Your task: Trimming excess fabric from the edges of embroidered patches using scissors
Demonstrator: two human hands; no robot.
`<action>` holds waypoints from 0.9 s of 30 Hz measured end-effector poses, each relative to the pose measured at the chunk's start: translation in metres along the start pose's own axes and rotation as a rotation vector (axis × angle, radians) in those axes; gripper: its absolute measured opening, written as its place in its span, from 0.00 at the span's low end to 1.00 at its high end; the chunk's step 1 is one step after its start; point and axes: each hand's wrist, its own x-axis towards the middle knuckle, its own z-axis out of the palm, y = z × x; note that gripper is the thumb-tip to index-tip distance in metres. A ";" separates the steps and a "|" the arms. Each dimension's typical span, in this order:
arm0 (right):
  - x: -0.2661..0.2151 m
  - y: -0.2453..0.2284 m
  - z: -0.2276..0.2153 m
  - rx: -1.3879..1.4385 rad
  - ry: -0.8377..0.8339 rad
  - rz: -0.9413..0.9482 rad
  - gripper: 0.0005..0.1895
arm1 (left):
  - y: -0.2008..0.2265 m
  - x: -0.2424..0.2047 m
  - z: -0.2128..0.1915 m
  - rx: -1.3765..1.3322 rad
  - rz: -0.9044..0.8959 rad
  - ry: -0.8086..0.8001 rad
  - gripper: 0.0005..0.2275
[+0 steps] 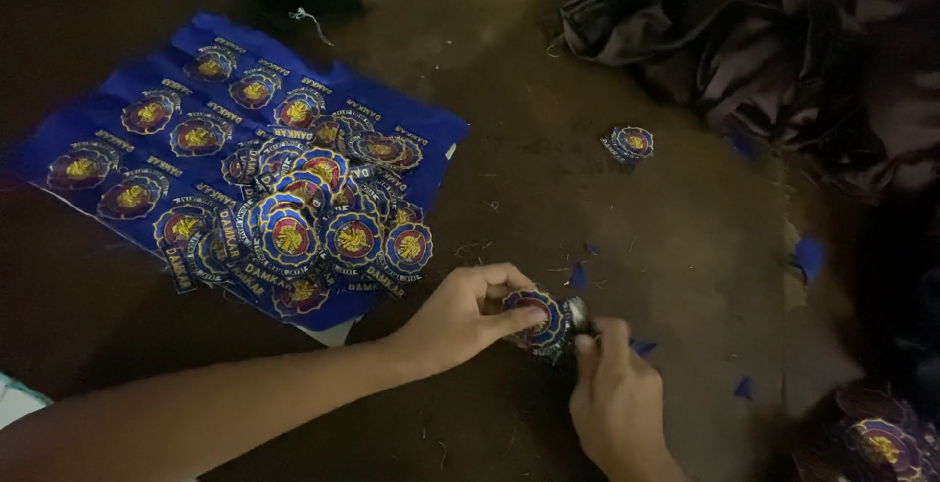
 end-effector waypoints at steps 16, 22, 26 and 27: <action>0.012 -0.004 -0.018 0.547 0.074 0.061 0.06 | -0.001 0.004 -0.003 -0.102 -0.047 -0.082 0.28; 0.011 -0.004 -0.018 0.638 0.100 0.183 0.06 | -0.003 0.002 -0.004 -0.042 0.006 -0.177 0.20; 0.010 -0.011 -0.017 0.507 0.146 0.128 0.05 | -0.011 0.003 -0.003 -0.030 0.039 -0.112 0.19; 0.010 -0.017 -0.018 0.405 0.174 0.100 0.10 | -0.013 0.004 -0.004 0.012 0.083 -0.065 0.19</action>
